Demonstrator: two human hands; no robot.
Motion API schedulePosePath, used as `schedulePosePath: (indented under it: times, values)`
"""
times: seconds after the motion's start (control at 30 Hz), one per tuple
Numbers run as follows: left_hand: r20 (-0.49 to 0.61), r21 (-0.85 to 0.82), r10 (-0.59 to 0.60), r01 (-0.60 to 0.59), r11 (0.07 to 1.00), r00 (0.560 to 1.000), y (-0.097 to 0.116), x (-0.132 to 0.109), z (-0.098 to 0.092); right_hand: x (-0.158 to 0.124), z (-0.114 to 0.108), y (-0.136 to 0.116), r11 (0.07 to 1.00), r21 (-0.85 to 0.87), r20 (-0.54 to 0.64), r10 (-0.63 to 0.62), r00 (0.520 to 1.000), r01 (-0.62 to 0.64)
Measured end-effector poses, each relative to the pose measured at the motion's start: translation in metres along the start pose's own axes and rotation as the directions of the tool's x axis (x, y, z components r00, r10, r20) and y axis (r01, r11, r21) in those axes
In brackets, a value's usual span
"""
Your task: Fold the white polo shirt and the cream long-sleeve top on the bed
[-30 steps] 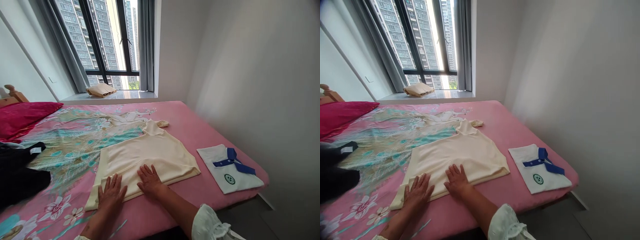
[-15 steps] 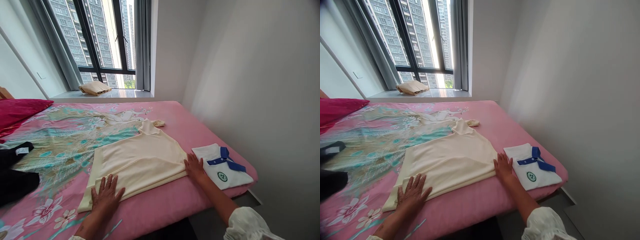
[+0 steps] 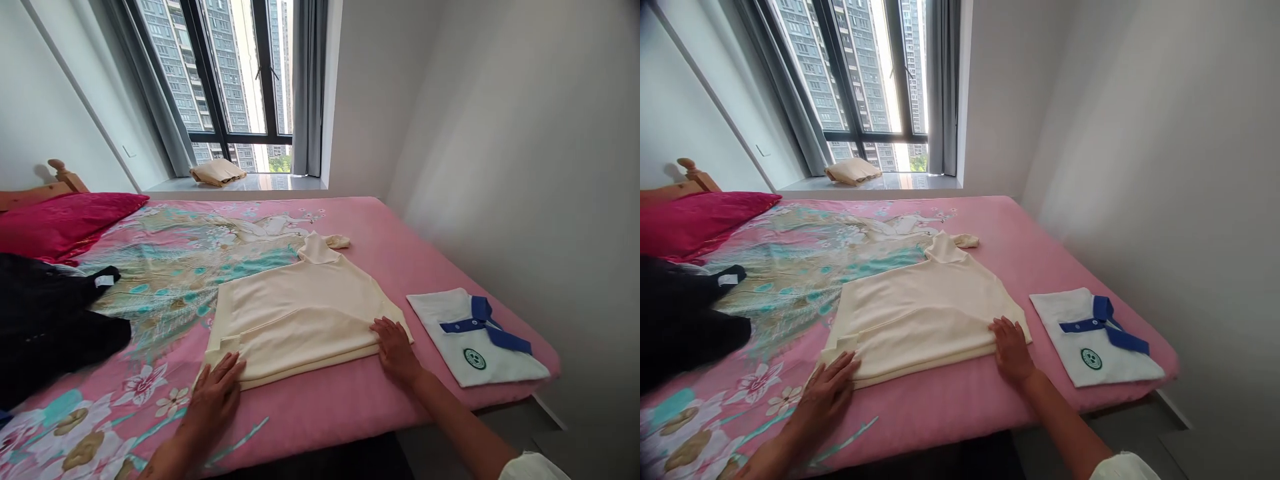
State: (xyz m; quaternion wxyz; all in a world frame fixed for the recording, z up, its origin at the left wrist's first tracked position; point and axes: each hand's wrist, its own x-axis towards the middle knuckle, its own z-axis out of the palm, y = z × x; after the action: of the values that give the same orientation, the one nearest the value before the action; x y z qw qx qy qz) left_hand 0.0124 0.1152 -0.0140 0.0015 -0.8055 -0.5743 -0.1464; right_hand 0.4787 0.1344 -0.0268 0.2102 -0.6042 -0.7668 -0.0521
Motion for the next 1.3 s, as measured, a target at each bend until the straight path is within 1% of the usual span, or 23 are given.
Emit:
schedulePosePath:
  times: [0.07, 0.17, 0.23, 0.3, 0.43, 0.53, 0.63, 0.73, 0.8, 0.87, 0.93, 0.97, 1.03, 1.1, 1.17, 1.2, 1.23, 1.3]
  values:
    - [-0.049, 0.032, 0.025, -0.024, 0.999, 0.998, -0.005, 0.000, 0.004, -0.009, -0.003, 0.013, 1.000, -0.019, -0.042, -0.012, 0.999, 0.012]
    - [-0.097, 0.102, 0.062, -0.052, 0.993, 0.993, -0.004, 0.005, 0.007, -0.010, -0.006, 0.021, 0.999, -0.037, -0.112, -0.040, 0.993, 0.036]
    - [-0.091, 0.135, 0.078, -0.066, 0.989, 0.993, -0.002, 0.009, 0.007, -0.005, -0.007, 0.020, 0.997, -0.042, -0.148, -0.065, 0.987, 0.059]
    - [-0.061, 0.168, 0.082, -0.071, 0.983, 0.995, 0.000, 0.012, 0.005, 0.000, -0.008, 0.018, 0.997, -0.040, -0.166, -0.077, 0.983, 0.071]
    - [-0.005, 0.222, 0.048, -0.046, 0.974, 0.999, 0.002, 0.017, 0.003, 0.007, -0.008, 0.017, 0.996, -0.035, -0.176, -0.087, 0.980, 0.082]
    - [-0.010, 0.215, 0.027, -0.025, 0.976, 1.000, 0.001, 0.020, 0.001, 0.007, -0.012, 0.018, 0.996, -0.031, -0.206, -0.087, 0.975, 0.083]
    - [-0.040, 0.194, 0.040, -0.031, 0.981, 0.998, -0.003, 0.018, 0.001, -0.001, -0.017, 0.020, 0.995, -0.019, -0.236, -0.098, 0.967, 0.096]
    - [-0.041, 0.192, 0.100, -0.090, 0.977, 0.994, -0.009, 0.008, -0.001, -0.014, -0.018, 0.020, 0.989, 0.003, -0.207, -0.143, 0.968, 0.147]
    - [-0.046, 0.208, 0.138, -0.125, 0.970, 0.989, -0.011, 0.002, -0.005, -0.021, -0.018, 0.019, 0.986, 0.024, -0.192, -0.156, 0.969, 0.164]
    - [-0.076, 0.222, 0.162, -0.142, 0.965, 0.984, -0.009, 0.001, -0.011, -0.021, -0.020, 0.014, 0.985, 0.050, -0.211, -0.149, 0.966, 0.163]
    - [-0.106, 0.218, 0.191, -0.164, 0.962, 0.976, -0.002, 0.008, -0.017, -0.011, -0.024, -0.001, 0.979, 0.095, -0.249, -0.150, 0.957, 0.178]
    - [-0.109, 0.207, 0.215, -0.190, 0.960, 0.970, 0.005, 0.014, -0.019, -0.002, -0.026, -0.012, 0.971, 0.127, -0.264, -0.163, 0.951, 0.202]
    - [-0.095, 0.168, 0.268, -0.250, 0.954, 0.959, 0.022, 0.031, -0.019, 0.020, -0.027, -0.045, 0.945, 0.202, -0.274, -0.199, 0.941, 0.258]
    - [-0.073, 0.116, 0.290, -0.281, 0.953, 0.954, 0.042, 0.049, -0.015, 0.043, -0.022, -0.084, 0.917, 0.266, -0.234, -0.239, 0.943, 0.298]
    - [-0.033, 0.067, 0.263, -0.261, 0.963, 0.964, 0.059, 0.062, -0.007, 0.063, -0.009, -0.119, 0.904, 0.287, -0.144, -0.287, 0.947, 0.317]
    - [-0.003, 0.049, 0.233, -0.232, 0.971, 0.973, 0.065, 0.066, -0.002, 0.071, -0.001, -0.132, 0.903, 0.284, -0.084, -0.312, 0.946, 0.323]
    - [0.033, 0.038, 0.200, -0.201, 0.979, 0.979, 0.067, 0.068, 0.002, 0.076, 0.008, -0.141, 0.904, 0.274, -0.013, -0.337, 0.941, 0.327]
    - [0.095, 0.048, 0.111, -0.116, 0.992, 0.989, 0.064, 0.066, 0.009, 0.082, 0.026, -0.144, 0.923, 0.237, 0.149, -0.343, 0.927, 0.303]
